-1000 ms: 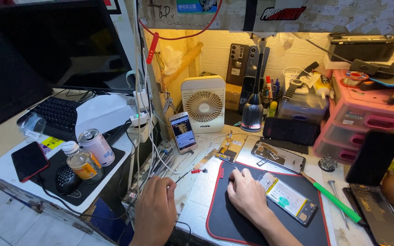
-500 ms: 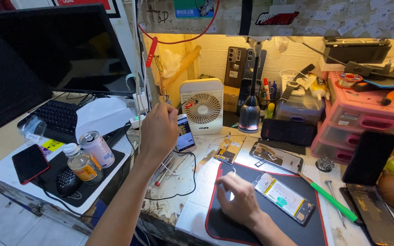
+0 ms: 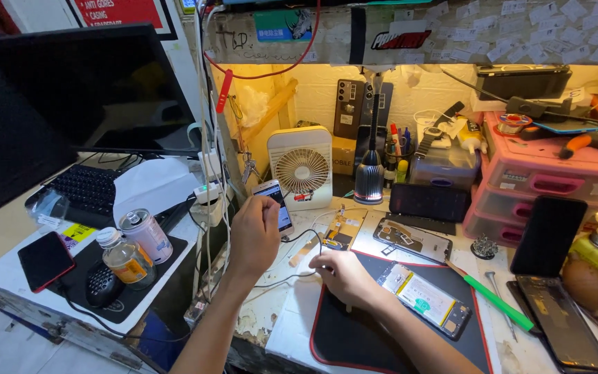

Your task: Testing internal smartphone components using multimeter probes and verifying screen functionality.

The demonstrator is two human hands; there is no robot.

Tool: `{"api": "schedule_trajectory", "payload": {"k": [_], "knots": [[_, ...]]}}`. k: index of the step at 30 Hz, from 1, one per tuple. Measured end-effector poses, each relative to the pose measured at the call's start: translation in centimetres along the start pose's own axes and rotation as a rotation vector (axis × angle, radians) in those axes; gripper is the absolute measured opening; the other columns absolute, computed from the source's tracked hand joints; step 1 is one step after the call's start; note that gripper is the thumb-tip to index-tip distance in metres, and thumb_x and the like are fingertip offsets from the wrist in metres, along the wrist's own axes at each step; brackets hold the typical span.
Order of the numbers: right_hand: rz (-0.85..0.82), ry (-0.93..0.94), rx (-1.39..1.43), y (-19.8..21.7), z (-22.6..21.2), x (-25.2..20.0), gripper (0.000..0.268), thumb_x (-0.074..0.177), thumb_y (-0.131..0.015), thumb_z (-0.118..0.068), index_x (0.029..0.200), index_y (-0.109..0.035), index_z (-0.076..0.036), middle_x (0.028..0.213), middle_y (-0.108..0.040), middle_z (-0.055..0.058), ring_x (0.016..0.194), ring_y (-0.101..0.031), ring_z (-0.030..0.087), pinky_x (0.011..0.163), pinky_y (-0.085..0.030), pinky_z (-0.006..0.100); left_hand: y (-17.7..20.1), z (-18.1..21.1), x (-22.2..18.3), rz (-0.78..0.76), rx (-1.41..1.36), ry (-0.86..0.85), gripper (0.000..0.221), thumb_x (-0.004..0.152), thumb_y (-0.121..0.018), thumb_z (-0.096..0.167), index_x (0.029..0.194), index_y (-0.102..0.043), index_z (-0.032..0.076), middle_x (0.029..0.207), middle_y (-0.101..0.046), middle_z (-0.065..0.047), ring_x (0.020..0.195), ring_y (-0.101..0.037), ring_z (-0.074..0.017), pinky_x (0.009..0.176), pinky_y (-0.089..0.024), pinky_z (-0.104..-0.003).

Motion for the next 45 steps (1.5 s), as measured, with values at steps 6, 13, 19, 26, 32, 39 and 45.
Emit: {"api": "schedule_trajectory", "payload": {"k": [6, 13, 19, 26, 32, 39, 45], "knots": [[0.236, -0.367, 0.134, -2.4, 6.6, 4.7, 0.02, 0.084, -0.069, -0.015, 0.095, -0.084, -0.024, 0.064, -0.077, -0.005, 0.072, -0.079, 0.012, 0.076, -0.059, 0.027, 0.0, -1.2, -2.2, 0.039, -0.106, 0.042, 0.019, 0.106, -0.054, 0.013, 0.101, -0.069, 0.002, 0.081, -0.061, -0.015, 0.076, -0.066, -0.0262, 0.066, -0.057, -0.034], [0.331, -0.464, 0.232, -5.6, 1.2, 2.5, 0.026, 0.077, -0.054, 0.006, 0.085, -0.078, -0.001, 0.084, -0.079, 0.008, 0.077, -0.073, 0.015, 0.065, -0.058, 0.03, -3.0, -2.7, -2.3, 0.011, -0.061, -0.137, 0.014, 0.103, -0.052, 0.014, 0.094, -0.06, 0.007, 0.094, -0.062, -0.009, 0.083, -0.06, -0.0258, 0.072, -0.048, -0.04], [0.274, -0.357, -0.411, -8.2, 3.6, 5.7, 0.007, 0.087, -0.055, -0.007, 0.087, -0.061, -0.011, 0.081, -0.066, 0.01, 0.076, -0.058, 0.037, 0.059, -0.045, 0.047, -5.4, -3.2, -3.7, -0.04, -0.074, -0.116, 0.009, 0.101, -0.053, 0.009, 0.098, -0.061, 0.007, 0.098, -0.064, -0.009, 0.089, -0.063, -0.025, 0.076, -0.052, -0.037], [0.239, -0.321, -0.439, -10.0, 7.3, 7.5, 0.017, 0.1, -0.045, -0.008, 0.107, -0.06, -0.009, 0.09, -0.069, 0.016, 0.071, -0.067, 0.037, 0.062, -0.057, 0.052, -7.4, -3.4, -4.6, -0.138, -0.051, -0.071, 0.014, 0.105, -0.051, 0.014, 0.1, -0.061, 0.007, 0.101, -0.064, -0.009, 0.095, -0.061, -0.0247, 0.079, -0.054, -0.035], [-0.063, -0.17, -0.52, -11.0, 5.0, 4.9, 0.011, 0.097, -0.053, -0.015, 0.101, -0.061, -0.009, 0.089, -0.065, 0.019, 0.076, -0.061, 0.038, 0.062, -0.055, 0.05, -7.2, -3.5, -5.0, -0.101, -0.058, -0.081, 0.013, 0.104, -0.053, 0.015, 0.096, -0.062, 0.01, 0.095, -0.066, -0.007, 0.09, -0.063, -0.0226, 0.076, -0.054, -0.035], [-0.153, 0.297, -0.573, -5.6, -3.6, -5.1, 0.022, 0.101, -0.058, -0.023, 0.115, -0.075, -0.021, 0.106, -0.062, 0.008, 0.093, -0.054, 0.028, 0.076, -0.041, 0.043, -7.5, -4.1, -7.5, -0.155, -0.063, -0.18, 0.008, 0.102, -0.056, 0.008, 0.097, -0.061, 0.006, 0.094, -0.064, -0.008, 0.084, -0.065, -0.0207, 0.073, -0.055, -0.031], [0.025, 0.379, -0.605, 0.6, -2.2, -9.2, 0.014, 0.096, -0.063, -0.022, 0.101, -0.076, -0.017, 0.102, -0.064, 0.008, 0.088, -0.057, 0.031, 0.072, -0.043, 0.047, -7.8, -3.1, -12.1, -0.223, -0.045, -0.428, 0.006, 0.1, -0.058, 0.002, 0.095, -0.057, 0.004, 0.094, -0.059, -0.01, 0.08, -0.058, -0.0225, 0.066, -0.051, -0.033]]}}
Point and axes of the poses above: each hand's wrist, its own x-axis towards the middle knuckle, its own y-axis out of the back of the hand, z = x × y, the point moved 9 cm from there along x, towards the middle knuckle
